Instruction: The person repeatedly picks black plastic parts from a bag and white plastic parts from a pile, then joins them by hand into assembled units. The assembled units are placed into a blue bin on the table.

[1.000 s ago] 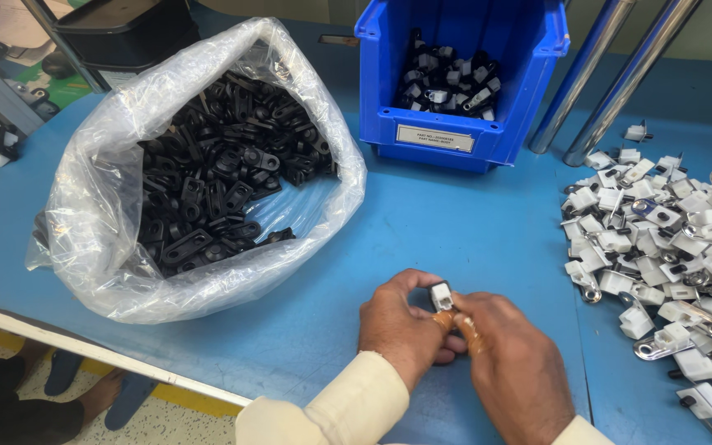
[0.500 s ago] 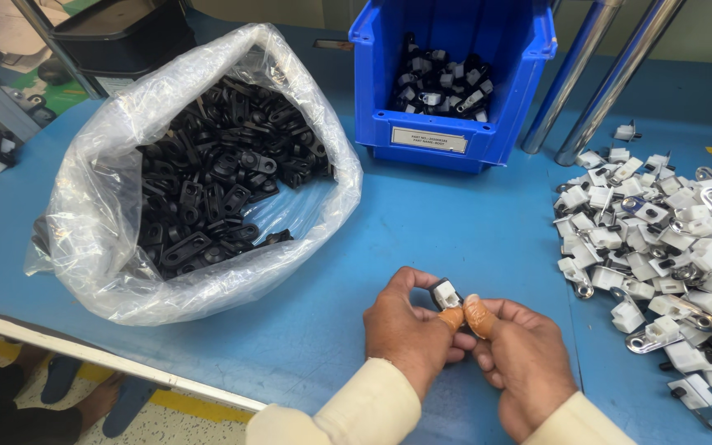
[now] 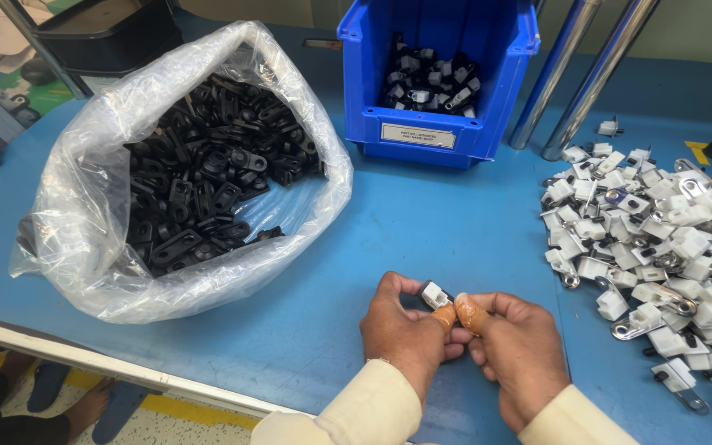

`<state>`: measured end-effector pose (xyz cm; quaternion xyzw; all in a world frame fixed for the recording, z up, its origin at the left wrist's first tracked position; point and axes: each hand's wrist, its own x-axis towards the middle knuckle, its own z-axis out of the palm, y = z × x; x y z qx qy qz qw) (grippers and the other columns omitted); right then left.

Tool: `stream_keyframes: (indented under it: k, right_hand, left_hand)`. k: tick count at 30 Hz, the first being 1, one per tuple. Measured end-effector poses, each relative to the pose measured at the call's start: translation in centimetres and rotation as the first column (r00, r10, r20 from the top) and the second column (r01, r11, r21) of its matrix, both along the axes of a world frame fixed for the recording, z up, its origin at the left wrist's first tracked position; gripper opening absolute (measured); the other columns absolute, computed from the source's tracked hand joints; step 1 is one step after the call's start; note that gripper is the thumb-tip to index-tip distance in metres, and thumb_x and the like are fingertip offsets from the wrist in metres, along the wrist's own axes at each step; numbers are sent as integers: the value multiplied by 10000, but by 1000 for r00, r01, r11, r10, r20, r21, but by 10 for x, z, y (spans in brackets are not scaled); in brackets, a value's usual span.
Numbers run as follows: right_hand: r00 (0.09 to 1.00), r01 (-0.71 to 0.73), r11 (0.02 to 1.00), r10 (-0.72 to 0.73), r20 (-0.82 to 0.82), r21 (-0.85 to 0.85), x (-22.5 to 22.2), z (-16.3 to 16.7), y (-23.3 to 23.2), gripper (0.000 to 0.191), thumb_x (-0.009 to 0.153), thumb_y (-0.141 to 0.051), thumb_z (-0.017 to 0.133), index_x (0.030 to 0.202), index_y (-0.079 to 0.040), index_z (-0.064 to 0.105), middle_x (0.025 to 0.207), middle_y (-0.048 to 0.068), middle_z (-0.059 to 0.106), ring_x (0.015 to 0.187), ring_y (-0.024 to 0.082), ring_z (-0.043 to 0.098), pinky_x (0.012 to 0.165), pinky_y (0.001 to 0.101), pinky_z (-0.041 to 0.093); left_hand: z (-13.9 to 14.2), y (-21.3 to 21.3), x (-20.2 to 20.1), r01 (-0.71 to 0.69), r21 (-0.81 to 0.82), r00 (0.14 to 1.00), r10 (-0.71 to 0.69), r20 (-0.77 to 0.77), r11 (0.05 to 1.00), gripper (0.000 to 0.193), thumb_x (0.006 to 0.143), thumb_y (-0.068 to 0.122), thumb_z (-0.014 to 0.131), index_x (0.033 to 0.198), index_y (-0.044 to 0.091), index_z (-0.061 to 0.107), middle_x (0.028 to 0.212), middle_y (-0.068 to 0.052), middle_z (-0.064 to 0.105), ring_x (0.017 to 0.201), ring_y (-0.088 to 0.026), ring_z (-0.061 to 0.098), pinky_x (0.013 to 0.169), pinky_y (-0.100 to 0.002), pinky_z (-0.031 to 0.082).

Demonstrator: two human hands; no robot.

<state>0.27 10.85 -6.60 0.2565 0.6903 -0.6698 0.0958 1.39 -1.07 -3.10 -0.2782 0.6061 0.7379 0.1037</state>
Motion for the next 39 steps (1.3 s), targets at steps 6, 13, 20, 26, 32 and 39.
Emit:
stream_keyframes:
  k: [6,13,20,26,32,39]
  right_hand:
    - [988,-118,976,134,-74,184,2,10,7,243,958,-226,730,915,10,772,620,69,607,466,121,464,392,287,336]
    - [860,-254,788,449,-241,560,-3,16,25,185,899,-209,692,908,-47,782,648,39,670,474,108,591,455,275,486]
    - [990,-4,996,-10,-140,-94,4,5,26,341,982,-328,588,1022,-3,685,855,84,694,694,154,641,652,315,555]
    - [996,8,988,-22,-84,-154,23,3,18,295,927,-298,689,992,-11,679,842,89,709,702,150,641,675,317,531]
    - [996,59,973,-73,-54,-224,28,0,20,252,926,-253,720,934,-4,683,798,85,703,671,154,622,634,309,508]
    - [976,216,925,-203,76,-314,28,-11,22,231,1012,-228,550,1025,-27,664,904,81,693,762,189,635,698,365,530]
  left_hand:
    - [-13,-16,1,224,-109,969,-233,-77,968,397,865,50,769,1161,82,507,887,-113,727,718,-155,757,585,-312,637]
    - [-20,-30,1,413,46,910,-412,-42,909,406,886,176,752,1265,61,666,970,-89,742,849,-183,755,707,-283,642]
    - [-27,-16,12,116,527,985,-164,45,842,295,971,241,634,1180,34,609,1033,-139,720,932,-218,744,836,-352,650]
    - [-23,-5,18,125,619,980,-194,46,775,374,980,312,622,1199,8,617,1058,-156,725,1028,-247,733,905,-379,643]
    - [-12,5,26,83,526,988,-140,69,847,368,963,289,652,1192,4,611,1032,-162,720,965,-254,743,862,-375,648]
    - [-2,14,33,1,351,994,-38,99,936,255,910,168,683,1133,46,667,961,-115,778,846,-194,771,773,-324,653]
